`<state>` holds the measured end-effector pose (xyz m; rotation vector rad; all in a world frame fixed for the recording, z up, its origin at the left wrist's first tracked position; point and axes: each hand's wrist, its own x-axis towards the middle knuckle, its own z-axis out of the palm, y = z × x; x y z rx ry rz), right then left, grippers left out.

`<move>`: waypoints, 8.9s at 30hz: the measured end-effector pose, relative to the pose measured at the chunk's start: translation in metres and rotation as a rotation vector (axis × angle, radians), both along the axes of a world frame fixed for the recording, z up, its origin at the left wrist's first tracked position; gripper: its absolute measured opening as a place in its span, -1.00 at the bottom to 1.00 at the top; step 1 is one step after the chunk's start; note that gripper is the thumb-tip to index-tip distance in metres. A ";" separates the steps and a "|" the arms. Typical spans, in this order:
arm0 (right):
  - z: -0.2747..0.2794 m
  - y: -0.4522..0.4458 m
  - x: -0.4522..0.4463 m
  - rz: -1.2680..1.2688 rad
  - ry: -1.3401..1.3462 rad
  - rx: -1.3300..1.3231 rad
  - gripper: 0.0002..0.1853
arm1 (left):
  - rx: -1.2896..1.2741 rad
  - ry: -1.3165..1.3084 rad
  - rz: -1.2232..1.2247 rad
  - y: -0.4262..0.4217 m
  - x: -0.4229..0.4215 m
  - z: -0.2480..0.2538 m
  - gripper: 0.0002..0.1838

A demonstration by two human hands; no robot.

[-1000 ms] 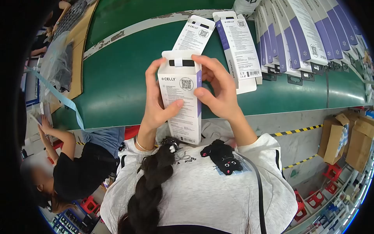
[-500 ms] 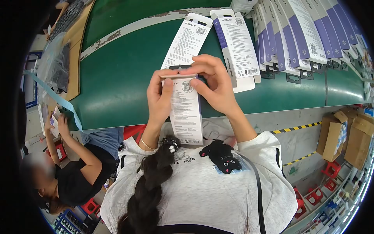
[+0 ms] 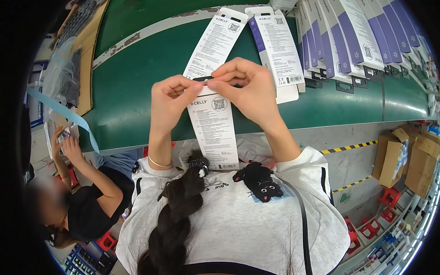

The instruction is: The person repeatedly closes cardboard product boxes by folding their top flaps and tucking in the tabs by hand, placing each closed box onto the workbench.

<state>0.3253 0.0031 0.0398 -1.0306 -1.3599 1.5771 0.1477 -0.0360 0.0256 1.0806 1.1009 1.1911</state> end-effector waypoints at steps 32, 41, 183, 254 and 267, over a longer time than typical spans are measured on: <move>-0.052 -0.007 0.025 -0.228 0.179 0.483 -0.91 | 0.039 0.007 -0.153 -0.008 0.005 -0.017 -0.69; -0.050 -0.010 0.026 -0.381 0.226 0.397 -0.92 | 0.306 -0.057 0.398 0.105 -0.060 0.016 -0.50; -0.059 -0.004 0.016 -0.174 0.039 0.271 -0.88 | -0.460 1.207 -0.105 0.021 -0.342 0.020 -0.34; -0.052 0.000 0.024 -0.069 0.221 -0.067 -0.73 | -0.040 0.250 -0.133 0.027 0.020 -0.017 -0.92; -0.053 -0.011 0.019 0.131 -0.029 0.484 -0.63 | 0.041 0.197 -0.022 -0.012 -0.002 -0.025 -0.78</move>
